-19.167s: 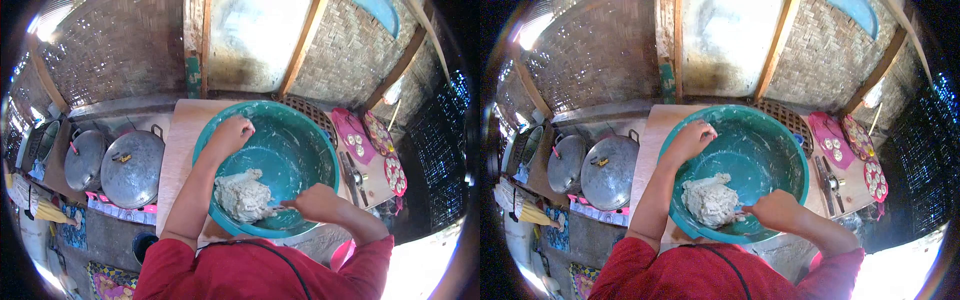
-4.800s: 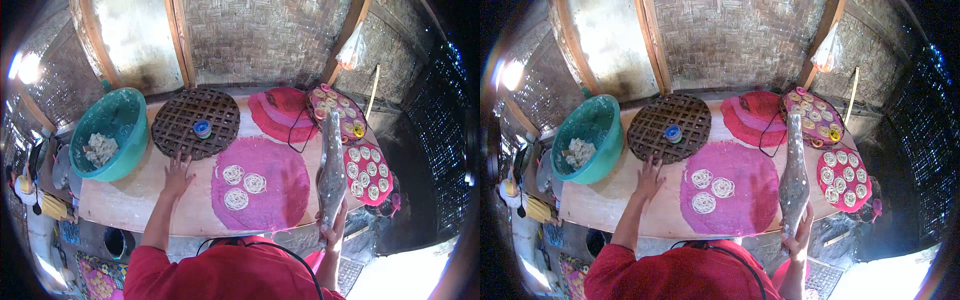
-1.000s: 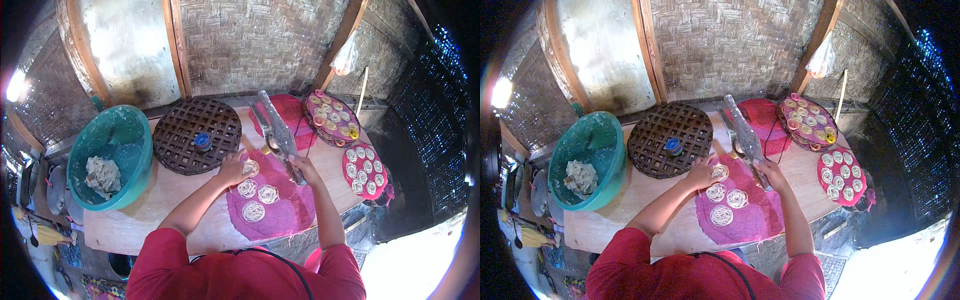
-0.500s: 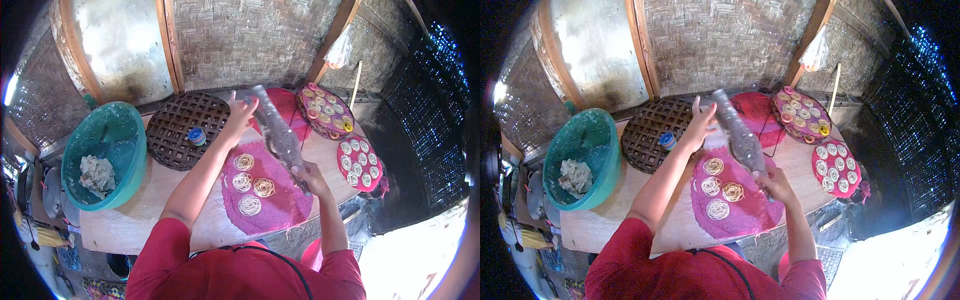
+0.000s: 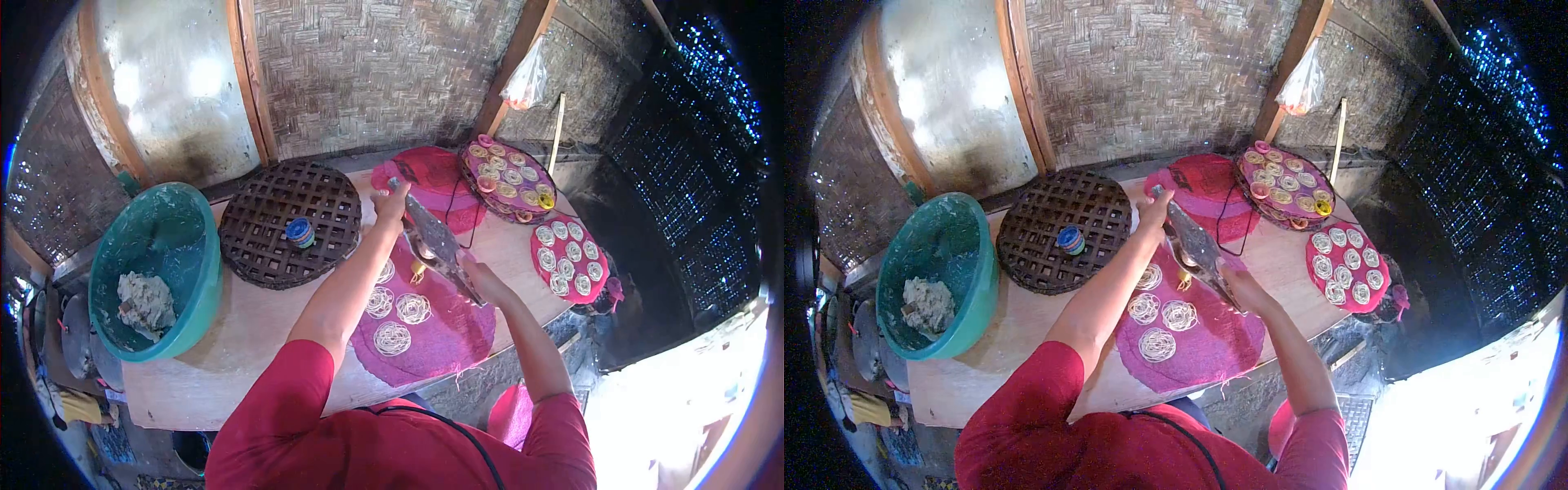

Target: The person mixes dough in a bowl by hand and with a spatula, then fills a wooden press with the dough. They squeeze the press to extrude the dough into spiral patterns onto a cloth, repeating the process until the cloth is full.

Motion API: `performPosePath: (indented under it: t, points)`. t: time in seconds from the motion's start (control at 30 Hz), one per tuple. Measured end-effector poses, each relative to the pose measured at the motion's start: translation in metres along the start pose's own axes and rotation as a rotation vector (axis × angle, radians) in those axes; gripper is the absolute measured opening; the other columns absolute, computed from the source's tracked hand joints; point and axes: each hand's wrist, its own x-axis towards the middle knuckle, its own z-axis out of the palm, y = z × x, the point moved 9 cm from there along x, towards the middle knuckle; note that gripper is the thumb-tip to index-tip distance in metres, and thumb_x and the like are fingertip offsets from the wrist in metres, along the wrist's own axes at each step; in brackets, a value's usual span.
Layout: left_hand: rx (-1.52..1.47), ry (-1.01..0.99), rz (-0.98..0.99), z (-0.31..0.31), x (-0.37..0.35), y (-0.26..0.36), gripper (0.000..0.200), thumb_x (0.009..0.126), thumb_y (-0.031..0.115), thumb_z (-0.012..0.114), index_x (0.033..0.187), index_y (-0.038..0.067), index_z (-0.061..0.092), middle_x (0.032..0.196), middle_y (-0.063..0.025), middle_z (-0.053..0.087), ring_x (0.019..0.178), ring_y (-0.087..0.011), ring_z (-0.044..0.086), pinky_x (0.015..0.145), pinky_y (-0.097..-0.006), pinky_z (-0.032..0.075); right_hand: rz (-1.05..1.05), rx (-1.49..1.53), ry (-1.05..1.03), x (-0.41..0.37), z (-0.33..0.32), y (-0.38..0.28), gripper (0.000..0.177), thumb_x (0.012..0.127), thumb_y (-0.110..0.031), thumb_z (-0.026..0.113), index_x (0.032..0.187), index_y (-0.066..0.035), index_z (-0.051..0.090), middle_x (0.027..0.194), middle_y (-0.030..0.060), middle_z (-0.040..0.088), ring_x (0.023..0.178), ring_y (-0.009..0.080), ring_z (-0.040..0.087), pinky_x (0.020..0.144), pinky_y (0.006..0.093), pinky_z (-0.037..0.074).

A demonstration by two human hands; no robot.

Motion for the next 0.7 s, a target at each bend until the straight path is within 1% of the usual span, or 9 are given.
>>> performPosePath:
  t: [0.03, 0.07, 0.13, 0.17, 0.2, 0.3, 0.43, 0.53, 0.7]
  points:
    - [-0.052, 0.018, 0.145, 0.002, 0.012, 0.009, 0.043, 0.073, 0.023, 0.078, 0.101, 0.004, 0.051, 0.083, -0.0073, 0.058, 0.067, -0.0166, 0.056, 0.053, -0.0365, 0.044, 0.003, 0.002, 0.001, -0.005, 0.004, -0.006, 0.070, 0.093, -0.065, 0.032, 0.094, -0.001, 0.061, 0.067, 0.0088, 0.060, 0.054, 0.0170, 0.057, 0.049, 0.0306, 0.047]
    - [-0.048, 0.017, 0.141, 0.001, 0.026, 0.004, 0.043, 0.073, 0.023, 0.078, 0.101, 0.004, 0.051, 0.083, -0.0073, 0.058, 0.067, -0.0166, 0.056, 0.053, -0.0365, 0.044, -0.013, 0.031, 0.001, -0.011, 0.009, -0.014, 0.070, 0.093, -0.064, 0.032, 0.092, -0.001, 0.061, 0.067, 0.0086, 0.059, 0.054, 0.0167, 0.057, 0.050, 0.0308, 0.047]
    - [0.007, -0.214, 0.075, 0.010, 0.026, 0.012, 0.076, 0.065, 0.033, 0.083, 0.117, -0.003, 0.041, 0.112, -0.0193, 0.053, 0.102, -0.0274, 0.055, 0.083, -0.0388, 0.047, -0.026, 0.063, -0.002, -0.025, 0.011, -0.026, 0.071, 0.093, -0.064, 0.032, 0.091, 0.000, 0.061, 0.066, 0.0084, 0.059, 0.054, 0.0163, 0.057, 0.050, 0.0309, 0.047]
    - [-0.027, -0.260, 0.029, 0.009, 0.020, 0.011, 0.077, 0.067, 0.031, 0.082, 0.120, -0.003, 0.038, 0.106, -0.0177, 0.053, 0.087, -0.0241, 0.058, 0.069, -0.0372, 0.048, -0.019, 0.046, -0.020, -0.030, 0.010, -0.029, 0.071, 0.093, -0.064, 0.032, 0.091, 0.000, 0.062, 0.066, 0.0084, 0.059, 0.054, 0.0159, 0.057, 0.050, 0.0307, 0.047]
    - [-0.024, -0.258, 0.027, 0.003, 0.008, 0.016, 0.077, 0.067, 0.031, 0.082, 0.120, -0.003, 0.038, 0.106, -0.0177, 0.053, 0.087, -0.0241, 0.058, 0.069, -0.0372, 0.048, -0.013, 0.030, -0.039, -0.035, 0.010, -0.030, 0.071, 0.093, -0.064, 0.033, 0.091, 0.001, 0.062, 0.066, 0.0084, 0.059, 0.054, 0.0156, 0.057, 0.050, 0.0305, 0.047]
    - [-0.172, -0.291, -0.031, 0.005, -0.045, 0.036, 0.073, 0.072, 0.028, 0.078, 0.121, -0.003, 0.034, 0.097, -0.0153, 0.052, 0.063, -0.0168, 0.053, 0.047, -0.0324, 0.040, 0.012, -0.056, -0.011, -0.045, -0.006, -0.031, 0.069, 0.093, -0.063, 0.035, 0.089, 0.001, 0.062, 0.065, 0.0085, 0.059, 0.052, 0.0151, 0.056, 0.049, 0.0296, 0.046]
    - [-0.147, -0.149, -0.005, 0.002, -0.067, 0.057, 0.068, 0.074, 0.027, 0.078, 0.118, -0.002, 0.035, 0.094, -0.0142, 0.051, 0.066, -0.0180, 0.053, 0.049, -0.0330, 0.042, -0.005, -0.142, 0.052, -0.037, -0.016, -0.030, 0.069, 0.093, -0.062, 0.036, 0.087, 0.001, 0.062, 0.063, 0.0081, 0.058, 0.050, 0.0146, 0.055, 0.047, 0.0288, 0.044]
    - [-0.099, -0.226, 0.218, 0.008, -0.053, 0.081, 0.066, 0.074, 0.027, 0.078, 0.117, -0.002, 0.036, 0.095, -0.0139, 0.051, 0.067, -0.0183, 0.053, 0.050, -0.0331, 0.042, -0.084, -0.076, 0.121, -0.035, -0.005, -0.041, 0.070, 0.092, -0.063, 0.037, 0.086, 0.002, 0.062, 0.059, 0.0075, 0.057, 0.048, 0.0148, 0.054, 0.046, 0.0294, 0.043]
    - [-0.113, -0.279, 0.208, 0.002, -0.043, 0.073, 0.066, 0.074, 0.026, 0.079, 0.117, -0.001, 0.037, 0.099, -0.0145, 0.051, 0.072, -0.0196, 0.053, 0.053, -0.0351, 0.044, -0.132, 0.020, 0.093, -0.061, 0.007, -0.061, 0.064, 0.094, -0.057, 0.040, 0.079, 0.002, 0.061, 0.057, 0.0065, 0.055, 0.047, 0.0142, 0.052, 0.043, 0.0297, 0.040]
